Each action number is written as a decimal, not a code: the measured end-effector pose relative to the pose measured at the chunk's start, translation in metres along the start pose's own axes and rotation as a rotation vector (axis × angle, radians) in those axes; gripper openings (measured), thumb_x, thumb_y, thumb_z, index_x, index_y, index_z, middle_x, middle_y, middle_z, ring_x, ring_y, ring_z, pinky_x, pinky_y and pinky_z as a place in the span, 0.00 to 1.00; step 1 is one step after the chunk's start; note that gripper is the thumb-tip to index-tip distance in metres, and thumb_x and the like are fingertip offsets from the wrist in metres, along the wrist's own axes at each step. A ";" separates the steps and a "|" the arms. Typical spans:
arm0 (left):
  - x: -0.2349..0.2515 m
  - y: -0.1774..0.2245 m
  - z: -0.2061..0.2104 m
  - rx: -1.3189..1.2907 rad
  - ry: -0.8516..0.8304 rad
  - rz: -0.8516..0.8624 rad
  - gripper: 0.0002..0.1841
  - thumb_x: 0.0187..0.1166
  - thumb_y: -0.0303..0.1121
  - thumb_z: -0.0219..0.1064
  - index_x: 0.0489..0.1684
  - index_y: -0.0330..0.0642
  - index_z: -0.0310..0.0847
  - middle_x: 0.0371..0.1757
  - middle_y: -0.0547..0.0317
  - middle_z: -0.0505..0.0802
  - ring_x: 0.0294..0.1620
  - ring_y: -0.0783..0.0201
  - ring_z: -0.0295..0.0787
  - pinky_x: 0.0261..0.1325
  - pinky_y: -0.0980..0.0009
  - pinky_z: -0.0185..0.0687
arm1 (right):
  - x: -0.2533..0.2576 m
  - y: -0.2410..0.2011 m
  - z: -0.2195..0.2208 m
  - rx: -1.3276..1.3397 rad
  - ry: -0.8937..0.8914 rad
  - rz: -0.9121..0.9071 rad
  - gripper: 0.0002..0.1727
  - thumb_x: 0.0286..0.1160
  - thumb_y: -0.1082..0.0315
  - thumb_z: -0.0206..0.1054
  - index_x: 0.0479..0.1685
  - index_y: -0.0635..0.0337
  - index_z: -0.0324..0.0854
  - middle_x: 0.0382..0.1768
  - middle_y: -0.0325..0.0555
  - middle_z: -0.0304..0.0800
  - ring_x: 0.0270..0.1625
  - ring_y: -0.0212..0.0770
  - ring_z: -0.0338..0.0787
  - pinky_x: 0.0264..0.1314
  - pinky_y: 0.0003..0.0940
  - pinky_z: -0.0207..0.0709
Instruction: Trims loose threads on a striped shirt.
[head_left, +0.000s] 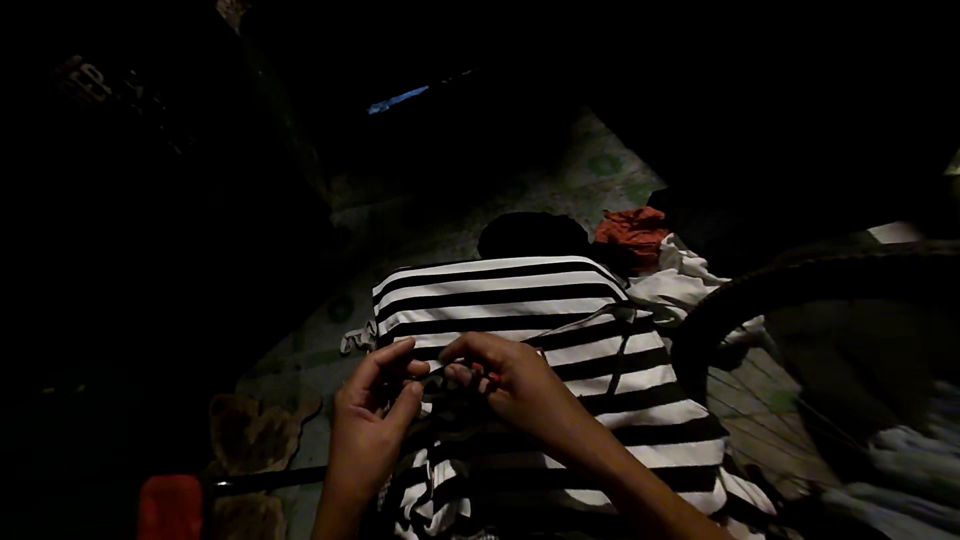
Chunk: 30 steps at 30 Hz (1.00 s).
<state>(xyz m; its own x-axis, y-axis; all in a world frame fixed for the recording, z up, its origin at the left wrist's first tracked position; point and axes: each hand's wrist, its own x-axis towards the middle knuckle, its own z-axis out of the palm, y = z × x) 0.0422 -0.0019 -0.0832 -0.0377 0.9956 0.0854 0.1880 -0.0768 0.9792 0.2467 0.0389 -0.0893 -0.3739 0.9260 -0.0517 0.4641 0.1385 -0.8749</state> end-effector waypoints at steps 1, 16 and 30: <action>0.000 -0.001 0.001 -0.012 -0.003 -0.001 0.21 0.73 0.25 0.71 0.67 0.38 0.84 0.49 0.51 0.95 0.49 0.58 0.94 0.50 0.67 0.93 | 0.000 0.001 0.002 -0.012 0.008 -0.020 0.04 0.79 0.61 0.69 0.46 0.43 0.88 0.36 0.31 0.88 0.35 0.29 0.86 0.38 0.33 0.84; 0.003 -0.014 0.021 -0.147 0.001 -0.095 0.34 0.68 0.24 0.78 0.79 0.43 0.74 0.47 0.50 0.95 0.46 0.57 0.94 0.48 0.66 0.94 | -0.003 0.004 -0.003 0.360 0.220 0.031 0.08 0.85 0.55 0.64 0.47 0.45 0.85 0.25 0.34 0.82 0.22 0.31 0.78 0.22 0.25 0.73; 0.004 -0.010 0.017 -0.106 0.067 -0.095 0.30 0.69 0.28 0.78 0.75 0.45 0.79 0.51 0.54 0.94 0.48 0.61 0.93 0.51 0.68 0.92 | -0.004 0.004 -0.008 0.232 0.344 -0.167 0.06 0.81 0.63 0.67 0.48 0.46 0.89 0.33 0.29 0.85 0.25 0.24 0.77 0.24 0.20 0.73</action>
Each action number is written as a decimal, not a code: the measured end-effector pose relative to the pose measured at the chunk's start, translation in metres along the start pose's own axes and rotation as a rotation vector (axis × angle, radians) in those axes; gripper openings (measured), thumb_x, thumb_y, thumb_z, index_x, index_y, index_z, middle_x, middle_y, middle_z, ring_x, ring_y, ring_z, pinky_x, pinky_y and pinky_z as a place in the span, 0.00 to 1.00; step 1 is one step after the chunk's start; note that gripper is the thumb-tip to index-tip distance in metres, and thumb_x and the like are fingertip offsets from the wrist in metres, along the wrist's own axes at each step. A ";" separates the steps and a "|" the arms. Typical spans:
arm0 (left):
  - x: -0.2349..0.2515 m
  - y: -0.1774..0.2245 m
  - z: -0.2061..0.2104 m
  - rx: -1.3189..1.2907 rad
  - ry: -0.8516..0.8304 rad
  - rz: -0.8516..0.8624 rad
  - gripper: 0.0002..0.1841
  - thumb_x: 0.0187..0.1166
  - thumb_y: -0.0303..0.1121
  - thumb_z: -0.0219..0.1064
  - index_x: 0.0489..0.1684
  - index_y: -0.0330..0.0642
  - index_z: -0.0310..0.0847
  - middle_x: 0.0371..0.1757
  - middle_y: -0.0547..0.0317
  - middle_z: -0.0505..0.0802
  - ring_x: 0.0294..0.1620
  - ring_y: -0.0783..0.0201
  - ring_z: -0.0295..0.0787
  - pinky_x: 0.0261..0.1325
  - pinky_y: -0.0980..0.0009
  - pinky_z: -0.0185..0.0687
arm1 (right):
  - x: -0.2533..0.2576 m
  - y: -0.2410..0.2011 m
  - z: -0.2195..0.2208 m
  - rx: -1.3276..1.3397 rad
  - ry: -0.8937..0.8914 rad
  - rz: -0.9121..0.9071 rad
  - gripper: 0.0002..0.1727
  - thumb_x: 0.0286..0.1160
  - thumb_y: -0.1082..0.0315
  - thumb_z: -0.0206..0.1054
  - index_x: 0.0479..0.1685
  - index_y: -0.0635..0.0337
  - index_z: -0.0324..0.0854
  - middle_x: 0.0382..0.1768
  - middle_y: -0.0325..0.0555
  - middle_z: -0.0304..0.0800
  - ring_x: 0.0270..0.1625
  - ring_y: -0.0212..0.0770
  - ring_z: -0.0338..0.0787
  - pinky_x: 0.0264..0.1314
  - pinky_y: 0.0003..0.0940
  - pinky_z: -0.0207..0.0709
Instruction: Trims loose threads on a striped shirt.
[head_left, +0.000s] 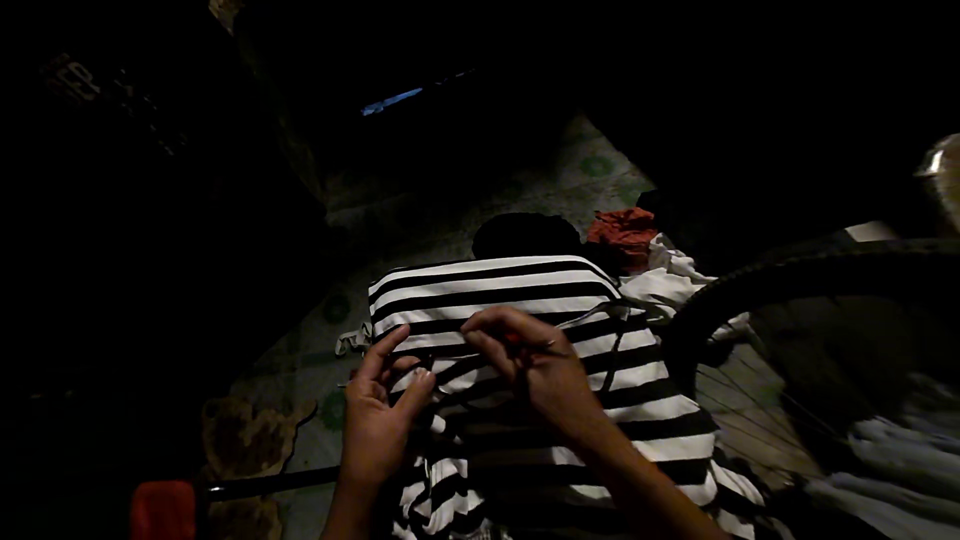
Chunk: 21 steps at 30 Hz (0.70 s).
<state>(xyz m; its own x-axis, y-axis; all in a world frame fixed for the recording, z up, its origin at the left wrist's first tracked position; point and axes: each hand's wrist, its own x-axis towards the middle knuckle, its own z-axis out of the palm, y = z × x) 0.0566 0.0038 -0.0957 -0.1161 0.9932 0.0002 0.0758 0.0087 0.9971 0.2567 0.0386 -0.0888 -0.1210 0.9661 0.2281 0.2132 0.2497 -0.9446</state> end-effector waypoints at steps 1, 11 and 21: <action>0.001 0.000 -0.003 0.015 0.024 0.005 0.29 0.70 0.29 0.77 0.74 0.44 0.80 0.54 0.54 0.94 0.49 0.61 0.93 0.53 0.68 0.92 | 0.003 -0.004 -0.014 -0.021 0.036 -0.011 0.06 0.82 0.62 0.66 0.49 0.47 0.88 0.32 0.29 0.85 0.24 0.24 0.76 0.22 0.19 0.71; -0.006 -0.013 -0.037 -0.005 -0.058 -0.082 0.34 0.65 0.25 0.77 0.78 0.37 0.75 0.55 0.45 0.94 0.50 0.53 0.94 0.53 0.62 0.93 | -0.015 0.058 -0.163 -0.416 0.052 -0.082 0.17 0.84 0.69 0.56 0.61 0.55 0.88 0.55 0.42 0.90 0.53 0.38 0.88 0.58 0.41 0.84; 0.000 -0.017 -0.028 0.063 -0.035 -0.066 0.31 0.64 0.23 0.76 0.74 0.40 0.79 0.52 0.51 0.94 0.47 0.59 0.94 0.49 0.66 0.92 | -0.023 0.079 -0.158 -0.144 0.089 0.127 0.09 0.73 0.71 0.68 0.49 0.56 0.85 0.40 0.39 0.88 0.35 0.33 0.85 0.36 0.31 0.81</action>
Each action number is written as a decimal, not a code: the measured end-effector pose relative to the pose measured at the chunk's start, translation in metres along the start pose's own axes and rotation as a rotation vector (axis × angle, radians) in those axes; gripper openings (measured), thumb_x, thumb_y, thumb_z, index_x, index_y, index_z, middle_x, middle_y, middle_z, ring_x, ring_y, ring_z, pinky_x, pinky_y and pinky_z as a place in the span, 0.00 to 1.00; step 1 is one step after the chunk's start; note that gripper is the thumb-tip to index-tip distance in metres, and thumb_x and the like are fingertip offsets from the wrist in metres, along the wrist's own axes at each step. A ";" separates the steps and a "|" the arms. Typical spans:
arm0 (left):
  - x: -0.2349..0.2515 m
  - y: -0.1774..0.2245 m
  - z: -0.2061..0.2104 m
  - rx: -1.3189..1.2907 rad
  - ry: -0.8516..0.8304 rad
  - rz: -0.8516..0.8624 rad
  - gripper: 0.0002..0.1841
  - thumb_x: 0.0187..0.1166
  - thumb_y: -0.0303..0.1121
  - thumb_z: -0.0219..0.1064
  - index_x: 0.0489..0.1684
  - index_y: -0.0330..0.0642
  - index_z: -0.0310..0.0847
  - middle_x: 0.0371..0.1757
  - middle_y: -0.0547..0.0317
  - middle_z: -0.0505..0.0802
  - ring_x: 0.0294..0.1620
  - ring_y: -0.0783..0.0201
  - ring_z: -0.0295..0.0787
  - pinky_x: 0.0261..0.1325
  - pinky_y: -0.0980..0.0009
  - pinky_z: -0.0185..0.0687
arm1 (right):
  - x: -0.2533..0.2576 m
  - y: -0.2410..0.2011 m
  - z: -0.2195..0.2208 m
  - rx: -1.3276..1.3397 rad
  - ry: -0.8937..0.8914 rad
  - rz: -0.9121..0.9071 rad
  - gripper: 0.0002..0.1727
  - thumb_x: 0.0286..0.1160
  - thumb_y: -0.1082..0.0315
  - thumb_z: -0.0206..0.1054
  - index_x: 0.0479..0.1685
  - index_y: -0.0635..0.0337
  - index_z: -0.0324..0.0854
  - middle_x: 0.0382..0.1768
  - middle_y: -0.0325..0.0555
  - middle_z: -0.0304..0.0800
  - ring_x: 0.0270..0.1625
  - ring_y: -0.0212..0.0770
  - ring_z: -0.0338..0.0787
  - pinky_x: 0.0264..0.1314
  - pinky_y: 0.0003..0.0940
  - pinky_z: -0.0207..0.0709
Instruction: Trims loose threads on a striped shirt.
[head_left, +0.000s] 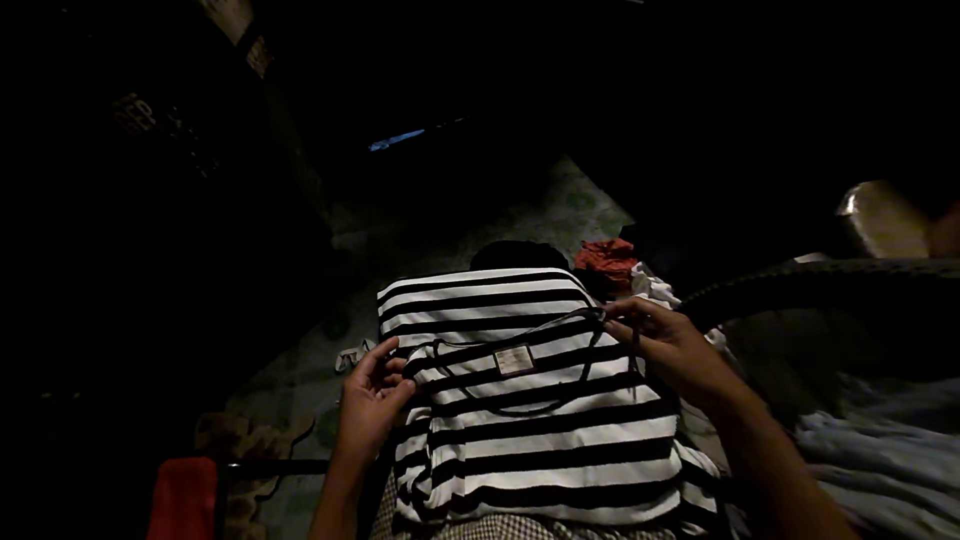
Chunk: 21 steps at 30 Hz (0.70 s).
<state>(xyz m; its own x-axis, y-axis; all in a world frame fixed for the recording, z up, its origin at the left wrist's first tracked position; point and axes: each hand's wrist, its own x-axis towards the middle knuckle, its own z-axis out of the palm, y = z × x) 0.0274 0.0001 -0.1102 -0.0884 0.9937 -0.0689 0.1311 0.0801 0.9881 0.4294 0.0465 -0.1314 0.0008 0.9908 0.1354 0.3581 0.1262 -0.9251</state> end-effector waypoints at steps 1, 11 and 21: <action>0.001 -0.002 0.001 0.005 0.005 0.017 0.30 0.65 0.23 0.76 0.73 0.40 0.80 0.52 0.50 0.94 0.45 0.60 0.94 0.48 0.66 0.92 | -0.001 -0.003 0.001 -0.011 0.021 0.002 0.08 0.73 0.71 0.69 0.49 0.57 0.85 0.39 0.39 0.88 0.34 0.33 0.84 0.35 0.32 0.80; 0.010 -0.003 0.013 0.086 0.051 0.084 0.11 0.73 0.24 0.71 0.52 0.39 0.92 0.46 0.57 0.96 0.40 0.65 0.94 0.45 0.67 0.93 | -0.021 -0.032 0.000 -0.127 0.167 -0.040 0.16 0.73 0.80 0.68 0.58 0.57 0.84 0.47 0.45 0.91 0.36 0.38 0.86 0.37 0.40 0.82; 0.005 0.011 0.007 0.005 0.067 0.184 0.11 0.75 0.20 0.65 0.51 0.36 0.88 0.44 0.53 0.95 0.38 0.63 0.92 0.38 0.70 0.90 | -0.027 -0.029 -0.001 -0.114 0.296 0.015 0.18 0.68 0.80 0.73 0.58 0.59 0.85 0.43 0.46 0.90 0.36 0.38 0.87 0.39 0.39 0.84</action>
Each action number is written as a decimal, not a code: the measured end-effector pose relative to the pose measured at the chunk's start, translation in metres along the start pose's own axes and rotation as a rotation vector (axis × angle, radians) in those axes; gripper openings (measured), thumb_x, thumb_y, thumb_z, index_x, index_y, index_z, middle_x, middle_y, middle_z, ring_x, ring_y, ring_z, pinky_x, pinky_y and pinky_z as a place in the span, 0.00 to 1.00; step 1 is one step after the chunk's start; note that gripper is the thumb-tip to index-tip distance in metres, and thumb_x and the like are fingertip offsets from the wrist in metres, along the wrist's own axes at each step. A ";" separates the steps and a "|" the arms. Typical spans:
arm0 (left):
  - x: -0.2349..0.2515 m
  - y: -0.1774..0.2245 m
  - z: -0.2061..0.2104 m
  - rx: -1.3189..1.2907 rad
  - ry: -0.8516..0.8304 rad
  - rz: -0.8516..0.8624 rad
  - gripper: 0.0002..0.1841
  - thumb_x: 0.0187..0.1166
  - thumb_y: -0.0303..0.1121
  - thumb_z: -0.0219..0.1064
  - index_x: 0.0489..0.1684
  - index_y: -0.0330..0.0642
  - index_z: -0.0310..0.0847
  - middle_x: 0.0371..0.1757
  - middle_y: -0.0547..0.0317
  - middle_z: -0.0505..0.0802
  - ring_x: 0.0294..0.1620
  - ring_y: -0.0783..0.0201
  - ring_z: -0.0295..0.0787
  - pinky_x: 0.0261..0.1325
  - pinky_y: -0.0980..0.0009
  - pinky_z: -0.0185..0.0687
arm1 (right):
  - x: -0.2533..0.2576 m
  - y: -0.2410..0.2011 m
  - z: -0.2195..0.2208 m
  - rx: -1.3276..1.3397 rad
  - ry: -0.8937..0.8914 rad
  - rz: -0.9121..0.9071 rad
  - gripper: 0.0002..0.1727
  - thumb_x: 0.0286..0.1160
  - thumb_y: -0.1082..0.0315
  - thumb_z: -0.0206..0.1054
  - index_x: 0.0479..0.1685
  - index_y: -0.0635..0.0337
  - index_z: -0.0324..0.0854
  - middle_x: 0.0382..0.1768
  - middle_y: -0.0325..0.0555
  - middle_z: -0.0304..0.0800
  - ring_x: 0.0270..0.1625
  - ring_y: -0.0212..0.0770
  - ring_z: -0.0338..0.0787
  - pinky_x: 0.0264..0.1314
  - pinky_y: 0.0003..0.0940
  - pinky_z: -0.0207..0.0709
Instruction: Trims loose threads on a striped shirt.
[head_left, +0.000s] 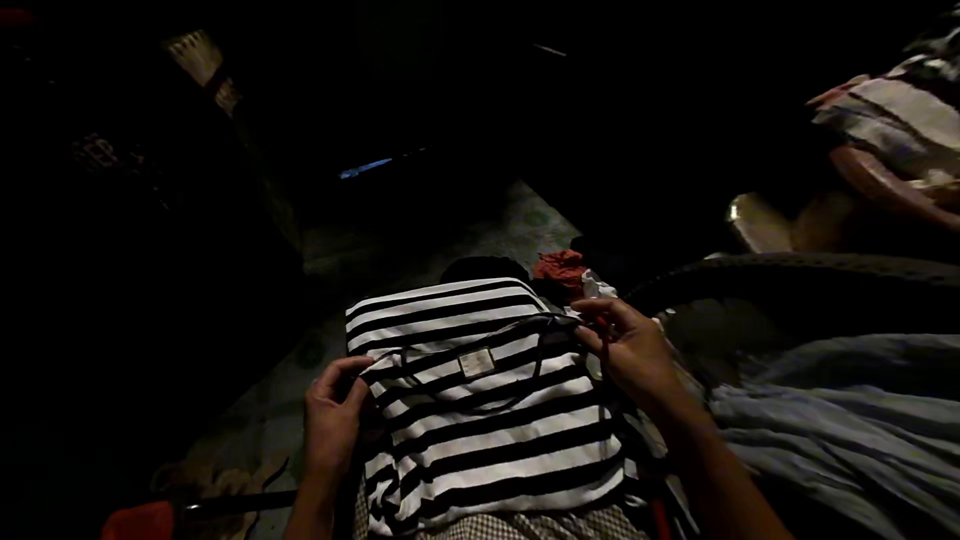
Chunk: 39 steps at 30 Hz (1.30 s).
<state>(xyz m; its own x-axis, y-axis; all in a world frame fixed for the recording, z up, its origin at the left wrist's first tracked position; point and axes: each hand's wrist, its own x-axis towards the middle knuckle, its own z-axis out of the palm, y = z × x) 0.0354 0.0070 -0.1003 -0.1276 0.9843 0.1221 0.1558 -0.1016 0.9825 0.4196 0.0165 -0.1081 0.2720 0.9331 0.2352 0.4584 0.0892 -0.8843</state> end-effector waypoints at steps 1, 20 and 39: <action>0.000 0.002 -0.001 -0.011 0.008 0.005 0.12 0.75 0.19 0.64 0.51 0.35 0.88 0.44 0.54 0.95 0.34 0.65 0.91 0.32 0.73 0.87 | 0.000 -0.001 0.001 0.008 0.008 0.000 0.20 0.66 0.81 0.73 0.59 0.58 0.85 0.42 0.46 0.90 0.36 0.38 0.86 0.39 0.38 0.83; -0.011 0.036 0.010 -0.159 0.008 0.104 0.13 0.67 0.20 0.74 0.49 0.34 0.89 0.43 0.52 0.95 0.42 0.63 0.94 0.47 0.69 0.93 | -0.021 -0.050 0.032 -0.111 0.132 -0.240 0.13 0.80 0.63 0.67 0.56 0.59 0.86 0.46 0.49 0.85 0.37 0.39 0.84 0.37 0.38 0.82; -0.016 0.037 0.021 -0.164 -0.302 -0.127 0.08 0.79 0.35 0.72 0.39 0.40 0.91 0.41 0.57 0.94 0.42 0.66 0.90 0.49 0.70 0.88 | -0.055 -0.093 0.110 0.587 -0.625 0.051 0.12 0.83 0.67 0.58 0.53 0.52 0.88 0.35 0.40 0.89 0.33 0.31 0.85 0.36 0.26 0.81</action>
<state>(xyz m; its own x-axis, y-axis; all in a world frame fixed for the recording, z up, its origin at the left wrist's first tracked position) 0.0636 -0.0090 -0.0689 0.1625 0.9864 -0.0258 -0.0047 0.0269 0.9996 0.2689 -0.0051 -0.0830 -0.3150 0.9460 0.0765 -0.1002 0.0470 -0.9939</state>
